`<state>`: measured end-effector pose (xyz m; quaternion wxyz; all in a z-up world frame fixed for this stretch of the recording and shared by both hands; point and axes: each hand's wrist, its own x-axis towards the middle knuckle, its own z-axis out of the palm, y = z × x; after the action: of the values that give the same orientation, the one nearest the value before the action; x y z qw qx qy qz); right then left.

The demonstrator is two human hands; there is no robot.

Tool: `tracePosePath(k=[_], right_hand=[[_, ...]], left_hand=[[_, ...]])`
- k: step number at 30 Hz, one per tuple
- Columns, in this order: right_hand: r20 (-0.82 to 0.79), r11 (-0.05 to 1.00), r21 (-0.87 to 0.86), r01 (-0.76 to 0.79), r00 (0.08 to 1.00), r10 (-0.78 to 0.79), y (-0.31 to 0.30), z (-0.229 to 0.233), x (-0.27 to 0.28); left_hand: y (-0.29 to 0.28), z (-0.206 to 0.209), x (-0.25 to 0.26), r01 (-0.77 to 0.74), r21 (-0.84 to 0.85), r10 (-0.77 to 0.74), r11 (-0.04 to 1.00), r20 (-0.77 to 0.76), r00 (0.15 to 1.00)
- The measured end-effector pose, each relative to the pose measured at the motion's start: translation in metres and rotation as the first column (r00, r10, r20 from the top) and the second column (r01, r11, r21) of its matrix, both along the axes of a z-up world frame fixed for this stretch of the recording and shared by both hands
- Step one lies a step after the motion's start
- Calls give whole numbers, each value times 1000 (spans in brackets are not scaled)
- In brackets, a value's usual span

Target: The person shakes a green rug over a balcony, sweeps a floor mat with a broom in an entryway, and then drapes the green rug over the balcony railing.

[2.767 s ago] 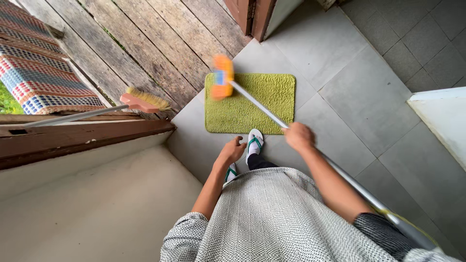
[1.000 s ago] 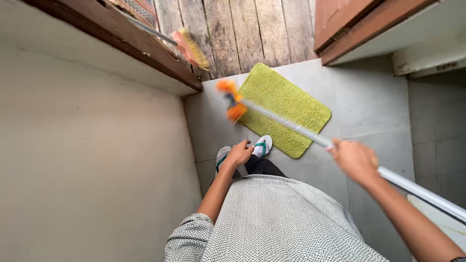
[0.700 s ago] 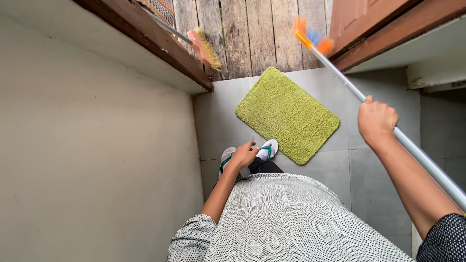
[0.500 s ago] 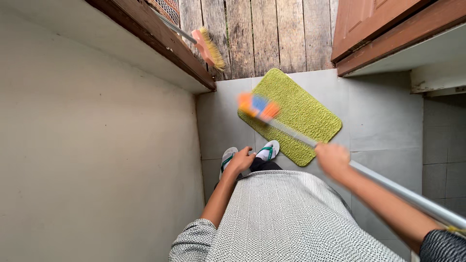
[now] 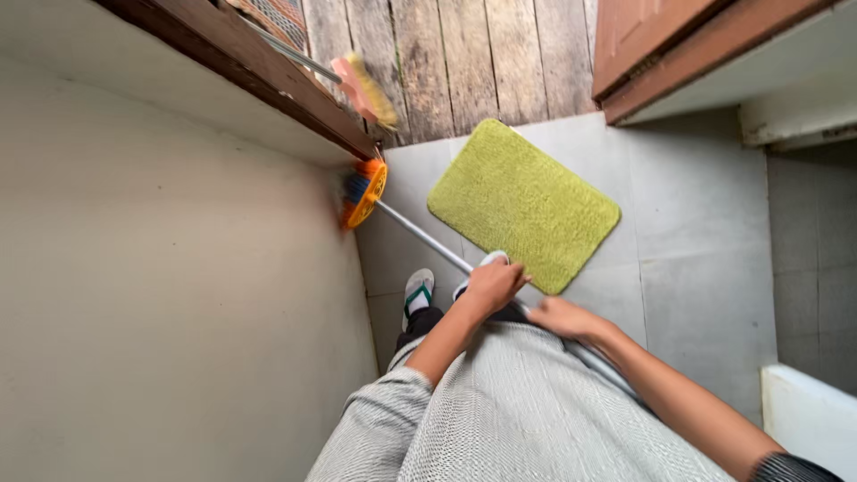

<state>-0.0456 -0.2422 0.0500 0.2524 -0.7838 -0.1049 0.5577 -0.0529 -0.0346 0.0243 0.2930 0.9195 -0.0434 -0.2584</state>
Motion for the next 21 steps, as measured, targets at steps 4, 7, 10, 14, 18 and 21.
tracePosePath(k=[4, 7, 10, 14, 18, 21], right_hand=[[184, 971, -83, 226, 961, -208, 17, 8, 2], [52, 930, -184, 319, 948, -315, 15, 77, 12], [107, 932, -121, 343, 938, -331, 29, 104, 27], [205, 955, 5, 298, 934, -292, 34, 55, 50], [0, 837, 33, 546, 838, -546, 32, 6, 58], [-77, 732, 8, 681, 730, -679, -4, -2, 36]], left_hand=[[-16, -1, 11, 208, 143, -195, 968, -100, 976], [-9, -5, 4, 241, 38, -244, 970, 98, 965], [-26, -4, 13, 272, 189, -307, 944, 190, 933], [-10, 2, 35, 242, 255, -316, 936, 308, 897], [-12, 18, 40, 156, 256, -228, 954, 282, 932], [-17, 27, 33, 224, 193, -237, 955, 47, 970]])
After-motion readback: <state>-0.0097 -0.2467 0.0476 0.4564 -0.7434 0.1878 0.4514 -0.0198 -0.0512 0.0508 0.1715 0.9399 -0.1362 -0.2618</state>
